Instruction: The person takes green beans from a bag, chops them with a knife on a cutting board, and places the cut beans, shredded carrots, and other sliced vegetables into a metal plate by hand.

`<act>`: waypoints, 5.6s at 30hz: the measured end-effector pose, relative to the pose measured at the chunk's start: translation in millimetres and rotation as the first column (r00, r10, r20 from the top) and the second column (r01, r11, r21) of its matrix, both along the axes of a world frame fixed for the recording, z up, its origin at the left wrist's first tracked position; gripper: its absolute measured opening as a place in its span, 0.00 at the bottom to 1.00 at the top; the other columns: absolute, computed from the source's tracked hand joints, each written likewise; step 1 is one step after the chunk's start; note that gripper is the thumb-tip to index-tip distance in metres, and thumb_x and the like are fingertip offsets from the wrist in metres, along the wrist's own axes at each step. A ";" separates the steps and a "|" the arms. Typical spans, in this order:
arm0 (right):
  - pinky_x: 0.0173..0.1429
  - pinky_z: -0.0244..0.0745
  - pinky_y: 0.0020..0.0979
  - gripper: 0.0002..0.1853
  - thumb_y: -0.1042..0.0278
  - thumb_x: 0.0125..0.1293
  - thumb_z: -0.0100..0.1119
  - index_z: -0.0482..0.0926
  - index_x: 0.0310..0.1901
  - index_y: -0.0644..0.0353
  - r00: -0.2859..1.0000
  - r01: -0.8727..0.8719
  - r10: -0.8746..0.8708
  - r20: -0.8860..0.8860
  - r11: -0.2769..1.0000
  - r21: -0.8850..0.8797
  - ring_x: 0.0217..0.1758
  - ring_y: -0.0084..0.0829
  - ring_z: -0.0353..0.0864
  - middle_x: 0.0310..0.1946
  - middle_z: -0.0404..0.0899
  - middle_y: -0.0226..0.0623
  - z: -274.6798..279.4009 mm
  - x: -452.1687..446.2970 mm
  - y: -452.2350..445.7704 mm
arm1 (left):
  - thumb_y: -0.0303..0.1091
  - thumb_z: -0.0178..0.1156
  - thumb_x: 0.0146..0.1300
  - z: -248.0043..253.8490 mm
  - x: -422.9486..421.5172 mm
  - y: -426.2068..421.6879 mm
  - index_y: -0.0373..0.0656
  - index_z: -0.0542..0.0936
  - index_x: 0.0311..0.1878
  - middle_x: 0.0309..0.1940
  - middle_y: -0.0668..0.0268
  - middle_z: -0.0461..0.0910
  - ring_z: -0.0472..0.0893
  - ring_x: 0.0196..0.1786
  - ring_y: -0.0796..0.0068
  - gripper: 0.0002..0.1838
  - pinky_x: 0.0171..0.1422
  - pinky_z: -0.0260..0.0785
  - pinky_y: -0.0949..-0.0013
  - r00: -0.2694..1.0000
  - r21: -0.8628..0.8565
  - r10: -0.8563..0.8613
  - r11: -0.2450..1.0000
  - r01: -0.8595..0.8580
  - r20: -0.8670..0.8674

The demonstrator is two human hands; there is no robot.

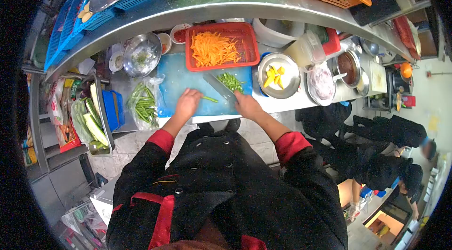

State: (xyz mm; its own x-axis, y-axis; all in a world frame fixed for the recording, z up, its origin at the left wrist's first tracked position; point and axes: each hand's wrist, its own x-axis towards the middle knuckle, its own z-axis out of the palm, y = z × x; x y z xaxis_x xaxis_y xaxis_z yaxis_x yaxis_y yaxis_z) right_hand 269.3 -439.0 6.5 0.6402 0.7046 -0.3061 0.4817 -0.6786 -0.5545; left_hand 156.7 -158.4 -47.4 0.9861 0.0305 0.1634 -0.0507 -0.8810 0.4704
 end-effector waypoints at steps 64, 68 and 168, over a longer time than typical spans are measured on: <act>0.40 0.84 0.51 0.17 0.75 0.68 0.49 0.69 0.58 0.60 0.985 -0.134 0.160 0.063 0.944 -0.303 0.39 0.54 0.89 0.36 0.86 0.55 43.0 -29.0 64.8 | 0.27 0.60 0.60 2.4 -7.4 -23.6 0.44 0.86 0.45 0.41 0.63 0.79 0.77 0.48 0.57 0.11 0.54 0.74 0.58 0.994 -0.053 0.051 0.998 -0.046 0.100; 0.41 0.84 0.52 0.15 0.73 0.69 0.48 0.69 0.56 0.60 0.989 -0.087 0.112 0.096 0.968 -0.234 0.39 0.55 0.88 0.36 0.86 0.56 21.6 -35.1 47.4 | 0.27 0.59 0.61 2.1 -0.9 -24.1 0.44 0.85 0.46 0.41 0.63 0.79 0.77 0.48 0.57 0.12 0.54 0.74 0.58 0.991 -0.053 0.064 0.997 -0.058 0.120; 0.41 0.79 0.50 0.19 0.70 0.65 0.60 0.75 0.58 0.47 0.727 0.641 -0.614 0.306 0.767 0.018 0.40 0.52 0.84 0.41 0.81 0.45 12.3 -108.8 -7.7 | 0.44 0.62 0.69 2.9 32.9 -18.1 0.35 0.66 0.72 0.72 0.42 0.63 0.63 0.74 0.39 0.34 0.78 0.54 0.42 0.990 -0.244 -0.091 0.963 0.116 0.110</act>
State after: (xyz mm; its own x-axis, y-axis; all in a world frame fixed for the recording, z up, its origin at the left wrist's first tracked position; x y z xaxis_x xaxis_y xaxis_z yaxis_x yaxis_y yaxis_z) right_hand 160.4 -446.7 18.9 0.9924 0.0912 -0.0824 0.0518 -0.9183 -0.3924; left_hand 189.7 -176.5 -44.5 0.9660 -0.0190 0.2580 -0.1913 -0.7238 0.6629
